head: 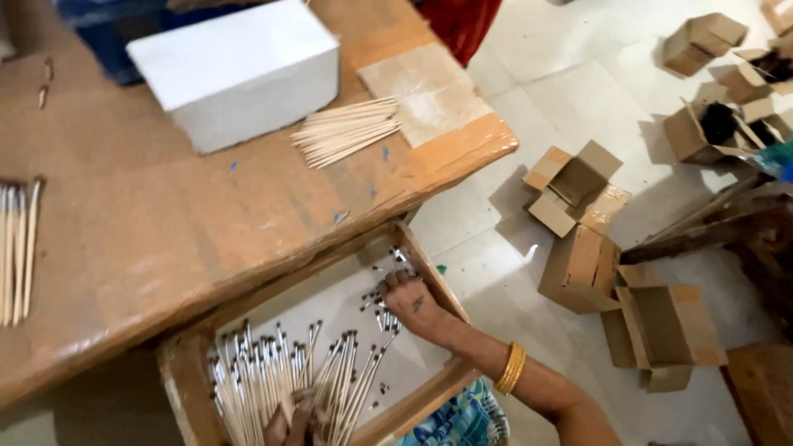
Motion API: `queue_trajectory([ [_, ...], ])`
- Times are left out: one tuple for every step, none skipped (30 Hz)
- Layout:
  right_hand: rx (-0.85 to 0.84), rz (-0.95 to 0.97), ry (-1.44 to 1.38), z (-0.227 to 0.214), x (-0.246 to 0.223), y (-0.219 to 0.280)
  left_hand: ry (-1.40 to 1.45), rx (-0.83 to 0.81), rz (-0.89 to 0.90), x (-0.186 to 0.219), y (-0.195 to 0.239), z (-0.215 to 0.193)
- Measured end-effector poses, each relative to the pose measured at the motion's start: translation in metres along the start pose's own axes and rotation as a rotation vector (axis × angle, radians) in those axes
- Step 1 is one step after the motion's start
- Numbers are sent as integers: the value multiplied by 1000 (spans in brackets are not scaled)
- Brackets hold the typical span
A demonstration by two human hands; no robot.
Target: Inspecting and sorting a bundle of small wooden sticks with black tips into a cardboard box.
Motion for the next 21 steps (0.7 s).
queue_trajectory([
  [-10,-18,-12,4,9,3,15,13,-14,14,15,8],
  [-38,-25,-64,12,14,5,106,-109,-71,25,32,16],
  [-66,-32,-115,20,20,6,201,-230,-123,36,48,23],
  [-80,-60,-136,11,17,4,226,-205,-139,40,62,23],
  [35,-49,-162,-2,16,2,225,-244,-94,46,77,24],
  [158,-29,-179,-17,22,-5,216,-291,-39,59,86,26],
  [153,-49,-193,-17,24,-8,233,-273,-43,60,82,24],
  [139,-10,-175,-18,25,-7,229,-293,-5,58,80,24],
  [124,28,-157,-18,27,-5,225,-313,33,56,77,24],
  [119,18,-167,-25,23,-10,234,-302,28,62,83,24],
  [181,55,-197,-34,20,-13,227,-302,22,67,89,25],
  [244,96,-226,-43,18,-17,217,-305,17,75,94,26],
  [241,91,-234,-47,14,-19,221,-298,13,69,90,24],
  [216,151,-265,-51,13,-21,220,-297,4,65,84,24],
  [191,210,-296,-55,12,-23,220,-296,-6,61,79,24],
  [187,207,-301,-46,13,-20,223,-292,-10,63,81,24],
  [213,217,-349,-36,14,-17,218,-311,12,66,84,25],
  [242,222,-399,-26,15,-17,215,-327,39,70,85,25],
  [240,215,-403,-20,16,-15,221,-320,39,72,88,27],
  [273,260,-428,-14,18,-14,278,-346,29,76,90,28],
  [305,306,-453,-7,20,-13,335,-373,20,80,93,29],
])
Point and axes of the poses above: each hand's wrist, its own y-axis away from the middle knuckle, its own z-axis out of the palm, x = y × z, the point moved 2 cm from there along -y, towards the middle knuckle, and after that the axes turned 11 degrees about -z, right-handed, at the moved point
